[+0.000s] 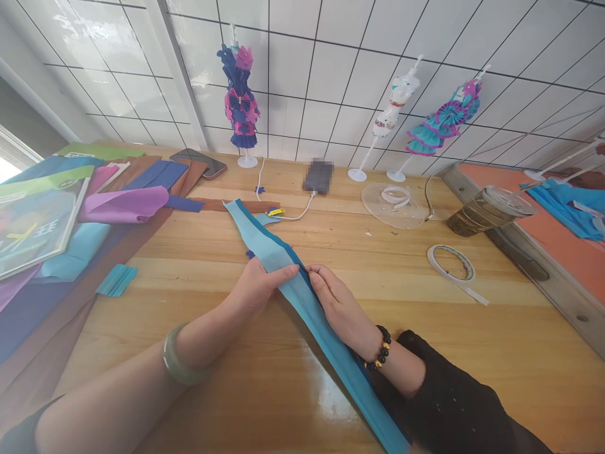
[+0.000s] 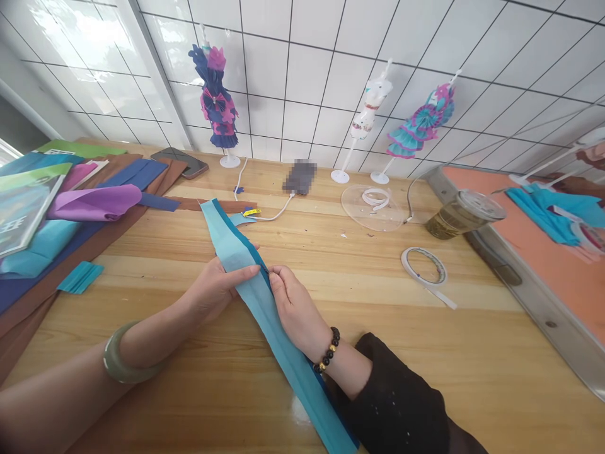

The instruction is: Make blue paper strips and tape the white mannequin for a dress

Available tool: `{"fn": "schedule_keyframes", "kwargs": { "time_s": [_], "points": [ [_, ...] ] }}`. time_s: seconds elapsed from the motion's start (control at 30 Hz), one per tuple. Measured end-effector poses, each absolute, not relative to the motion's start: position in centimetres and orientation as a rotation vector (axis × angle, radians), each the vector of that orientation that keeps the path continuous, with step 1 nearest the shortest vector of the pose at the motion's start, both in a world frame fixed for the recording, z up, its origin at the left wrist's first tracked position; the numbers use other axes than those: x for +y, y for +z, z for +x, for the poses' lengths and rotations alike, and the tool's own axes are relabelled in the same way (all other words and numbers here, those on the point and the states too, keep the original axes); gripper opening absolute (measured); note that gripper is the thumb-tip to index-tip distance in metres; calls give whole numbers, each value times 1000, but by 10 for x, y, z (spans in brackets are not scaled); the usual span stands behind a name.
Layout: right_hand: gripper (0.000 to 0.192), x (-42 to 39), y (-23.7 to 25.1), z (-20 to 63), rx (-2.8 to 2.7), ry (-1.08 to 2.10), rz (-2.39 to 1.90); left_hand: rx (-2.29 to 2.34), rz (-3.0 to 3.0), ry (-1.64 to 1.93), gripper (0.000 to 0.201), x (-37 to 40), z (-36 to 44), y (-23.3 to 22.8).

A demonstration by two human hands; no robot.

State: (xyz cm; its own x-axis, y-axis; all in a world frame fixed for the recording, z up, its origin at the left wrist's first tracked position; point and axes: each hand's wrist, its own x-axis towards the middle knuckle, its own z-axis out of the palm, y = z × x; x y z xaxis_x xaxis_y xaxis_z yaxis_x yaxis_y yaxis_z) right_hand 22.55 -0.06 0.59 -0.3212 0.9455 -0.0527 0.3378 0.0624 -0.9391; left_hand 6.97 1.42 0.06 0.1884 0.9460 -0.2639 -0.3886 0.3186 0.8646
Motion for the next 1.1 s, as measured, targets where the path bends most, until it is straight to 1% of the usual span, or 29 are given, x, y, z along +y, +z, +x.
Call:
{"fn": "schedule_keyframes", "kwargs": {
  "time_s": [0.17, 0.37, 0.73, 1.1],
  "points": [
    [27, -1, 5, 225, -1725, 1267, -1282, 940, 746, 1096, 43, 14, 69, 1],
    [28, -1, 7, 225, -1696, 1297, -1289, 968, 789, 1085, 56, 15, 68, -3],
    [29, -3, 6, 224, -1660, 1288, -1287, 1010, 856, 1059, 64, 12, 70, -2],
    [28, -1, 6, 225, -1672, 1282, -1298, 1012, 868, 1063, 63, 13, 70, -5]
  ]
}}
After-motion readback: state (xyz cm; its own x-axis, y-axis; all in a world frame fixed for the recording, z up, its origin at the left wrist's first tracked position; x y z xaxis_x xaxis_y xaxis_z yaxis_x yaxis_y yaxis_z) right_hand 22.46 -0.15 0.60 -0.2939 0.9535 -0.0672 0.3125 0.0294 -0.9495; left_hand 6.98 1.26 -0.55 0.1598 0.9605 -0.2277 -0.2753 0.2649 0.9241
